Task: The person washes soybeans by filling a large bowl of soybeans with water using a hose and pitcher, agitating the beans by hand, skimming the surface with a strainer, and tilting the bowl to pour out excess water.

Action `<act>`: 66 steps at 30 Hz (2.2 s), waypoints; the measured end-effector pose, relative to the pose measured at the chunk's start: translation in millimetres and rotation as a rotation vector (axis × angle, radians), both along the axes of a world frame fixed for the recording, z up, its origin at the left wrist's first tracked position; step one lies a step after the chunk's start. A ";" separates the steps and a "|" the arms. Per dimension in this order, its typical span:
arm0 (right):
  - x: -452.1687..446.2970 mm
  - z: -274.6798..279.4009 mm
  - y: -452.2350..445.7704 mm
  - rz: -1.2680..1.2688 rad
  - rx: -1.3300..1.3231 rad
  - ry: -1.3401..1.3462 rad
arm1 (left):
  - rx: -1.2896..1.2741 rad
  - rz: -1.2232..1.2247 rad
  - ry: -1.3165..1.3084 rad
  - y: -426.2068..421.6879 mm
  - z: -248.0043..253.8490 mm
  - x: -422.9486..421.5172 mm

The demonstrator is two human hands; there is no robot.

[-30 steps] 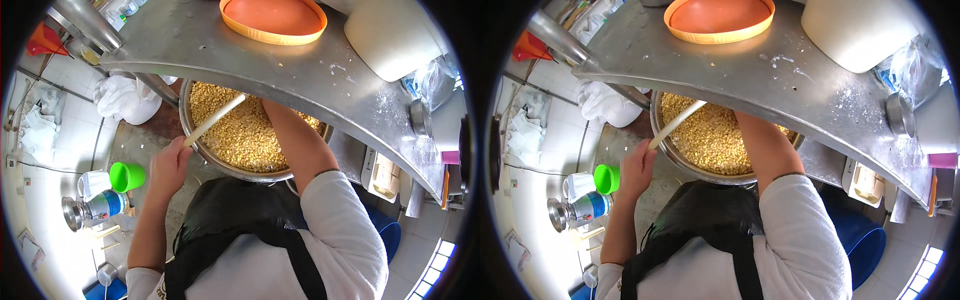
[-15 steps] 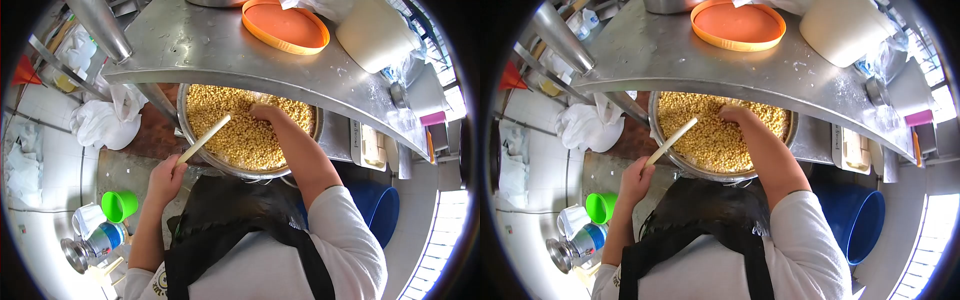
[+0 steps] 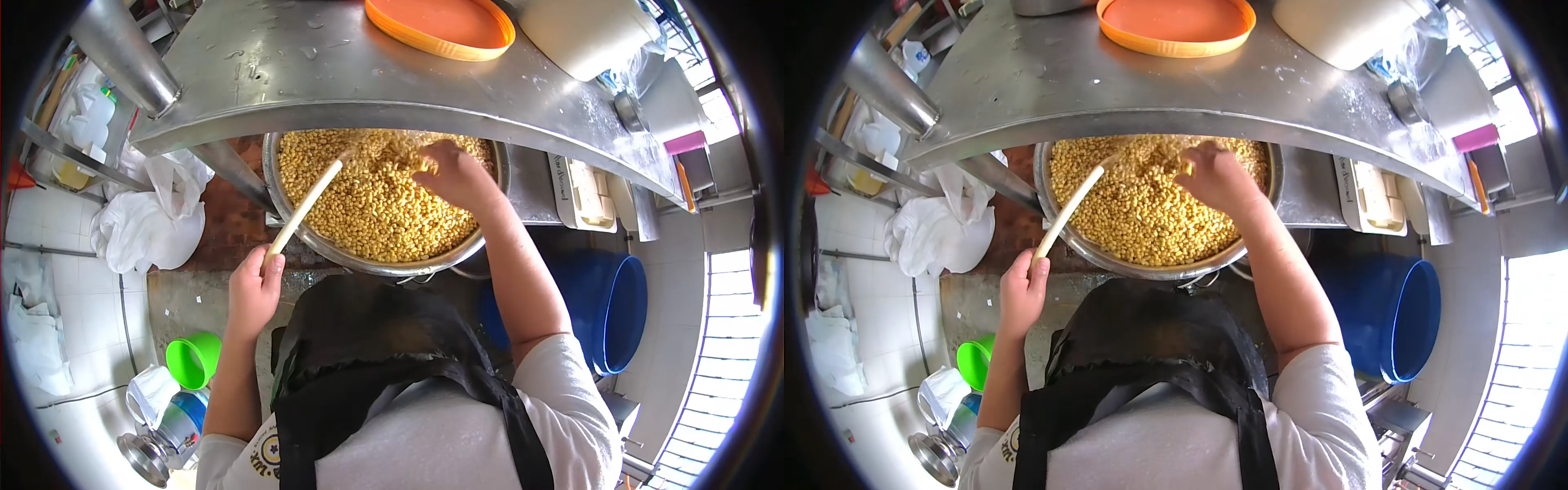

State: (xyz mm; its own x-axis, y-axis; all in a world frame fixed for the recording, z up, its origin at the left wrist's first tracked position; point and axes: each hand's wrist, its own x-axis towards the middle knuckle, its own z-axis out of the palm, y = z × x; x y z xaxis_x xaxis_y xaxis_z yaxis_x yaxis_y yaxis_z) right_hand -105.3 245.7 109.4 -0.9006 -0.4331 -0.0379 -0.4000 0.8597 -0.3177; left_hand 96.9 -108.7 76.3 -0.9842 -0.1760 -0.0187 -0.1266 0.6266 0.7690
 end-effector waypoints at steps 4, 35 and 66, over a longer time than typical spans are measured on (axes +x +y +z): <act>46.3 -10.9 -27.4 0.184 -0.015 -0.117 | -0.016 -0.014 0.027 9.4 -10.2 -30.9; 50.4 -73.8 8.7 0.370 0.277 -0.369 | -0.309 0.005 -0.219 90.0 -16.5 -18.7; -126.1 -119.2 53.6 0.033 -0.117 -0.045 | -0.331 0.047 0.019 66.4 -27.9 -21.7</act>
